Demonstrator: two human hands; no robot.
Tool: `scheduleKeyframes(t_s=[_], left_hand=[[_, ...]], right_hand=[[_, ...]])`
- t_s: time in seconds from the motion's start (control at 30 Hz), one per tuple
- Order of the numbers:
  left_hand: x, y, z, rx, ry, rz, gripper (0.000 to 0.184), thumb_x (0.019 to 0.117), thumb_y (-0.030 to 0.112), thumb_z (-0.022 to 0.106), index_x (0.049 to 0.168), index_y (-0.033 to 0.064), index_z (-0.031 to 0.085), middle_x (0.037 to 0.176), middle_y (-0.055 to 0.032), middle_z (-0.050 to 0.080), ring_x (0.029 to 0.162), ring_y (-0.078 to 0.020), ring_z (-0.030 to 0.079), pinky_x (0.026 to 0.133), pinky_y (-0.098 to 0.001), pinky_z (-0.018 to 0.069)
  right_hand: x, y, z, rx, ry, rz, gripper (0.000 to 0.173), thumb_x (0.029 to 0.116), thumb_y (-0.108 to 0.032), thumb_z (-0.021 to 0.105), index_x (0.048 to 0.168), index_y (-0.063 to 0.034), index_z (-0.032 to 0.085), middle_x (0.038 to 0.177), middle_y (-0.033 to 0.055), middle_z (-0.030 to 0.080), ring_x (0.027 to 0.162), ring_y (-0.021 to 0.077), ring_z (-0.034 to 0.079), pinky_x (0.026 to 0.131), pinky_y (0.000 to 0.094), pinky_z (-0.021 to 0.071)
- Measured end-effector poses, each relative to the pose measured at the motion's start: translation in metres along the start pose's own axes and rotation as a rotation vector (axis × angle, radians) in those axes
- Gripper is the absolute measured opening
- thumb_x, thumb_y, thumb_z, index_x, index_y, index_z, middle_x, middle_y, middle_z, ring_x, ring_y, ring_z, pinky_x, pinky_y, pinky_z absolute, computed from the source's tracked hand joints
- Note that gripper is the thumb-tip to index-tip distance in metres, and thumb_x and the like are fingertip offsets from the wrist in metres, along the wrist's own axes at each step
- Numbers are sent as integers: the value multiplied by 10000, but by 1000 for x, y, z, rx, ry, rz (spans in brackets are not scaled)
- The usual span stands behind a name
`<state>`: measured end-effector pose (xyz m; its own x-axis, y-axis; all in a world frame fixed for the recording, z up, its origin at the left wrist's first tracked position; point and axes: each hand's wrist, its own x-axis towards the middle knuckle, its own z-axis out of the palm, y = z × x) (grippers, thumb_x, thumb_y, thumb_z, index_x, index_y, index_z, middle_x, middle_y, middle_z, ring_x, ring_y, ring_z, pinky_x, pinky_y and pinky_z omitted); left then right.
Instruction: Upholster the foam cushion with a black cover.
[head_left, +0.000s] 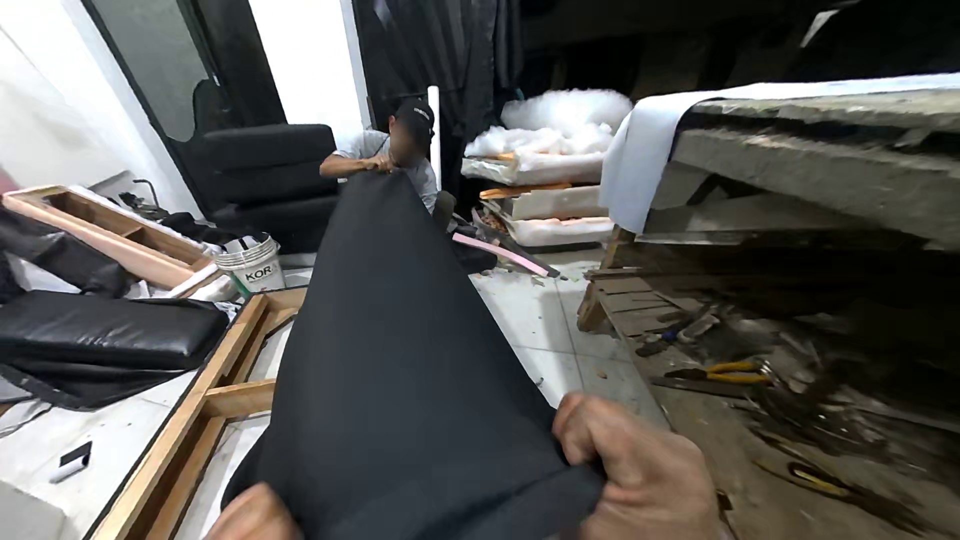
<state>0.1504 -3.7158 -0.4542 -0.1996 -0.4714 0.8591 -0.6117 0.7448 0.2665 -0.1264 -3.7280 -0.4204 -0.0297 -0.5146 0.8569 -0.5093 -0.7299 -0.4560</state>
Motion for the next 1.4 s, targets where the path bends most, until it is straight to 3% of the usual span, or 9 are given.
scheduleKeyframes(t_s=[0.2, 0.5, 0.63, 0.73, 0.9, 1.03, 1.13, 1.23, 1.4], left_hand=[[2, 14, 5, 76, 134, 13, 423, 993, 364, 585, 669, 95, 551, 654, -37, 581, 704, -115, 617, 656, -283, 521], [-4, 21, 4, 57, 109, -83, 315, 924, 277, 663, 669, 104, 605, 669, 15, 581, 699, -68, 593, 663, -263, 503], [-4, 20, 2, 3, 91, -97, 282, 919, 253, 670, 687, 99, 630, 686, 28, 591, 716, -46, 590, 679, -242, 500], [-4, 15, 1, -43, 107, -70, 277, 943, 261, 665, 728, 86, 661, 714, 24, 620, 738, -43, 606, 708, -238, 519], [2, 11, -2, -37, 117, -28, 300, 951, 283, 650, 718, 94, 642, 727, 16, 600, 764, -61, 590, 717, -248, 498], [15, 4, -5, 31, 54, 11, 286, 933, 304, 625, 696, 150, 664, 908, 29, 638, 945, -91, 604, 823, -300, 512], [25, -2, -5, 79, -30, 29, 232, 964, 292, 582, 922, 161, 768, 1109, 55, 753, 1106, -70, 689, 966, -318, 581], [37, 3, 1, 71, -66, -95, 153, 964, 309, 581, 986, 230, 710, 981, 122, 750, 891, 6, 700, 770, -266, 596], [48, 15, 10, -32, -163, -157, 317, 1040, 296, 513, 1309, 277, 680, 1226, 144, 726, 1156, -21, 668, 991, -340, 578]], right_hand=[[-15, -4, 3, -40, 124, 56, 256, 745, -136, 716, 648, -188, 485, 612, -96, 517, 554, -31, 501, 482, 169, 409], [-11, -18, 0, -79, 1, 265, 250, 762, -101, 742, 637, -131, 527, 590, -15, 546, 552, 116, 551, 512, 350, 462], [-6, -21, -5, -210, -200, 254, 115, 824, -157, 726, 888, -101, 649, 690, 49, 641, 665, 223, 662, 606, 466, 544], [3, -24, -10, -263, -436, 180, 260, 886, -236, 722, 1118, -122, 750, 955, 77, 759, 909, 260, 735, 809, 513, 585], [6, -21, -10, -169, -435, 17, 503, 1012, -489, 574, 829, -44, 719, 761, 102, 687, 748, 239, 692, 688, 461, 558], [0, -14, -5, -100, -278, -49, 507, 1030, -464, 567, 782, -46, 711, 682, 68, 645, 665, 179, 656, 622, 380, 545], [-4, -12, -3, -72, -196, -45, 488, 1037, -426, 574, 764, -46, 710, 664, 58, 636, 643, 154, 639, 606, 352, 532], [-5, -12, -3, -72, -166, -31, 489, 1044, -421, 561, 767, -49, 716, 665, 54, 640, 646, 153, 640, 606, 351, 532], [-7, -9, 0, -81, -130, -11, 511, 1046, -435, 549, 731, -59, 693, 644, 41, 608, 630, 147, 619, 587, 344, 513]])
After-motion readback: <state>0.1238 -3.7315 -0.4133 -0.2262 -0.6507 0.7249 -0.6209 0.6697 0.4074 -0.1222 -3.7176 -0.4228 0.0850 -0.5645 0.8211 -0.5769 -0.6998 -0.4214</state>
